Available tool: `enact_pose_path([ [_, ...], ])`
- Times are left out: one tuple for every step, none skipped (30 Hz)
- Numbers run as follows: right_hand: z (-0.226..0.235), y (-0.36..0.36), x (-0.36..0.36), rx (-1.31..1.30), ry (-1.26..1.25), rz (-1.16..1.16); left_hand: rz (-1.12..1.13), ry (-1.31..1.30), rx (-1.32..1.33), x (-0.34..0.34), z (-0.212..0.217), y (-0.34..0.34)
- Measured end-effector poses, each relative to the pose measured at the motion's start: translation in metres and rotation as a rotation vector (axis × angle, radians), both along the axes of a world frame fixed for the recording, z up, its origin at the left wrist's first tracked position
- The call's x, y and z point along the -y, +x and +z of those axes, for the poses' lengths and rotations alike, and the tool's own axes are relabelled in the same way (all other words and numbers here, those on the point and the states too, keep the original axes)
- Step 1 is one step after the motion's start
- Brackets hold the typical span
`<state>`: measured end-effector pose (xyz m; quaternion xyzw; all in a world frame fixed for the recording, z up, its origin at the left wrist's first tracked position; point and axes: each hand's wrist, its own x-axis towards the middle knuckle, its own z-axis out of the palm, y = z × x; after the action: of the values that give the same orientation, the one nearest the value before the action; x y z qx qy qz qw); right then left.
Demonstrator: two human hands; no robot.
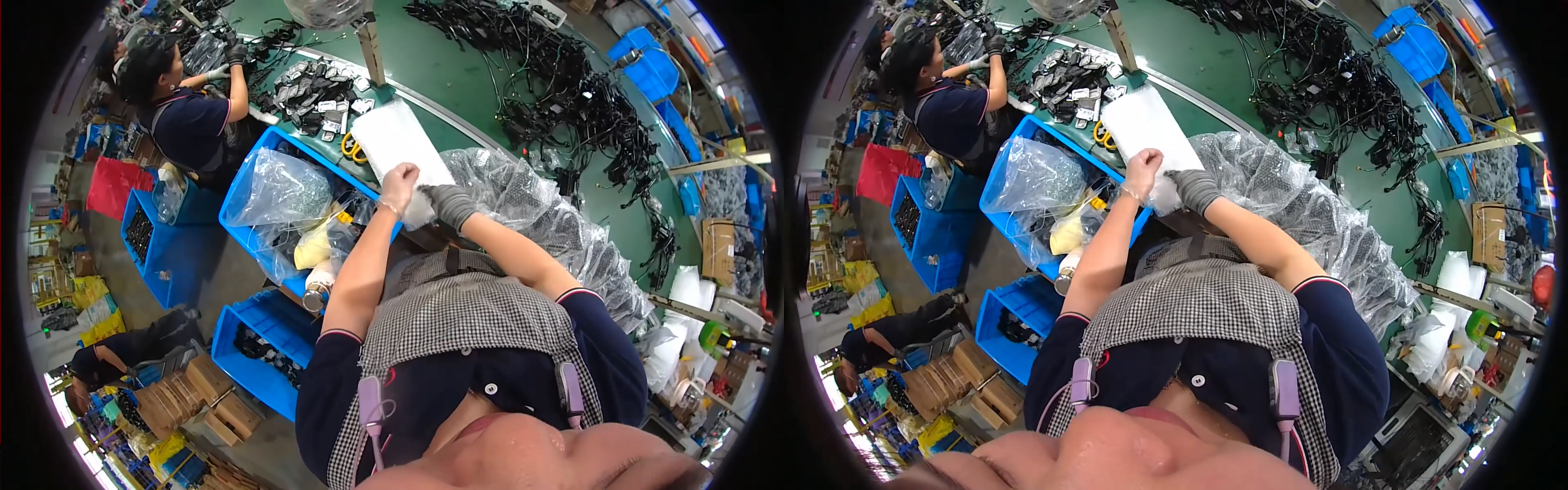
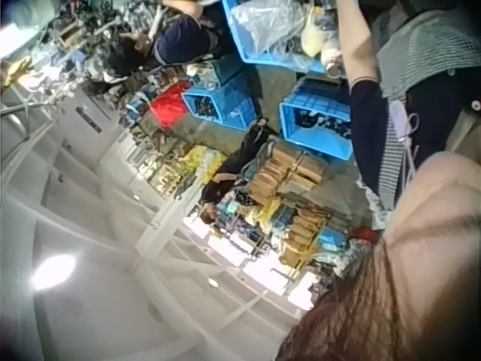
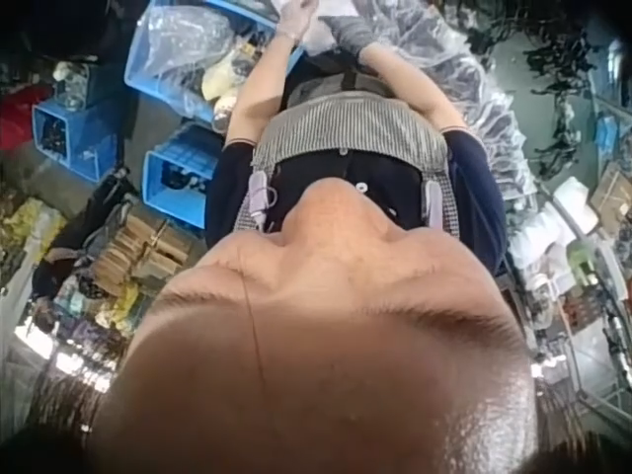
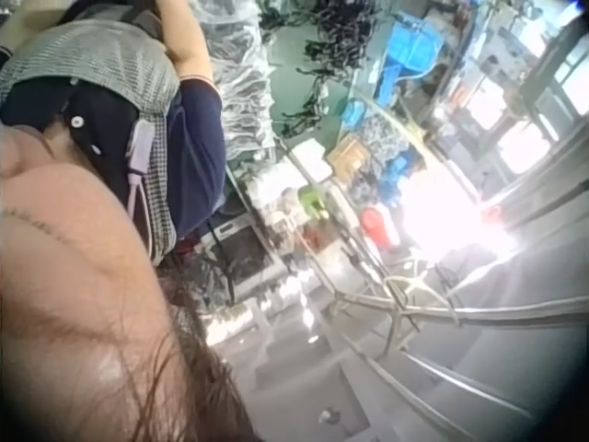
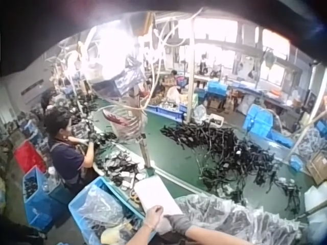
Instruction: Packaging cable harnesses into plastic bags and placing them into sorting bins.
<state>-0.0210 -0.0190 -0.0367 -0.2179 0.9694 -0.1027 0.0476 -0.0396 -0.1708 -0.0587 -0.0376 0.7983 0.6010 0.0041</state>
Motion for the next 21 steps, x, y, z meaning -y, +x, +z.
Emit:
enact_pose_path([
  [0.004,-0.003,0.000,0.111,-0.097,-0.150,-0.038,-0.076,-0.171,-0.002,0.013,0.005],
  [0.008,-0.008,-0.002,0.222,-0.195,-0.303,-0.108,-0.236,-0.311,0.000,0.027,0.006],
  [0.024,-0.019,0.002,0.742,-0.588,-0.612,-0.113,-0.239,-0.311,0.003,0.032,0.012],
  [0.034,-0.018,0.000,0.847,-0.982,-0.724,-0.102,-0.200,-0.317,0.003,0.036,0.017],
  [0.040,-0.022,-0.007,0.919,-1.394,-0.827,-0.103,-0.158,-0.332,-0.002,0.043,0.014],
  [0.030,-0.024,-0.010,0.919,-1.594,-0.787,-0.109,-0.113,-0.346,-0.008,0.051,0.011],
  [0.024,-0.026,-0.010,0.904,-1.796,-0.738,-0.115,-0.118,-0.436,-0.016,0.058,0.010],
  [0.038,-0.025,-0.008,0.782,-1.494,-0.574,-0.126,-0.071,-0.390,-0.021,0.068,0.007],
  [0.061,-0.023,-0.008,0.654,-1.183,-0.438,-0.149,-0.019,-0.341,-0.028,0.079,0.004],
  [0.070,-0.023,-0.008,0.394,-0.826,-0.220,-0.171,-0.005,-0.288,-0.031,0.092,0.003],
  [0.078,-0.022,-0.016,0.153,-0.447,-0.018,-0.155,0.007,-0.348,-0.034,0.100,-0.004],
  [0.105,-0.019,-0.029,0.133,-0.518,0.001,-0.116,0.013,-0.404,-0.030,0.109,-0.009],
  [0.125,-0.017,-0.048,0.102,-0.588,-0.003,-0.062,0.086,-0.350,-0.034,0.123,-0.016],
  [0.097,-0.028,-0.078,0.120,-0.719,-0.049,-0.014,0.153,-0.297,-0.042,0.138,-0.023],
  [0.089,-0.045,-0.116,0.226,-0.756,-0.187,0.027,0.236,-0.252,-0.042,0.143,-0.031],
  [0.083,-0.057,-0.162,0.332,-0.793,-0.321,0.071,0.317,-0.207,-0.045,0.147,-0.038],
  [0.091,-0.064,-0.195,0.211,-0.572,-0.420,0.082,0.310,-0.208,-0.042,0.148,-0.040],
  [0.101,-0.067,-0.230,0.085,-0.349,-0.512,0.109,0.425,-0.173,-0.041,0.150,-0.041],
  [0.095,-0.069,-0.270,0.046,-0.232,-0.543,0.127,0.544,-0.144,-0.045,0.155,-0.042],
  [0.077,-0.070,-0.310,0.041,-0.044,-0.614,0.122,0.525,-0.145,-0.051,0.159,-0.042],
  [0.056,-0.072,-0.349,0.062,0.110,-0.594,0.130,0.522,-0.159,-0.057,0.162,-0.041],
])
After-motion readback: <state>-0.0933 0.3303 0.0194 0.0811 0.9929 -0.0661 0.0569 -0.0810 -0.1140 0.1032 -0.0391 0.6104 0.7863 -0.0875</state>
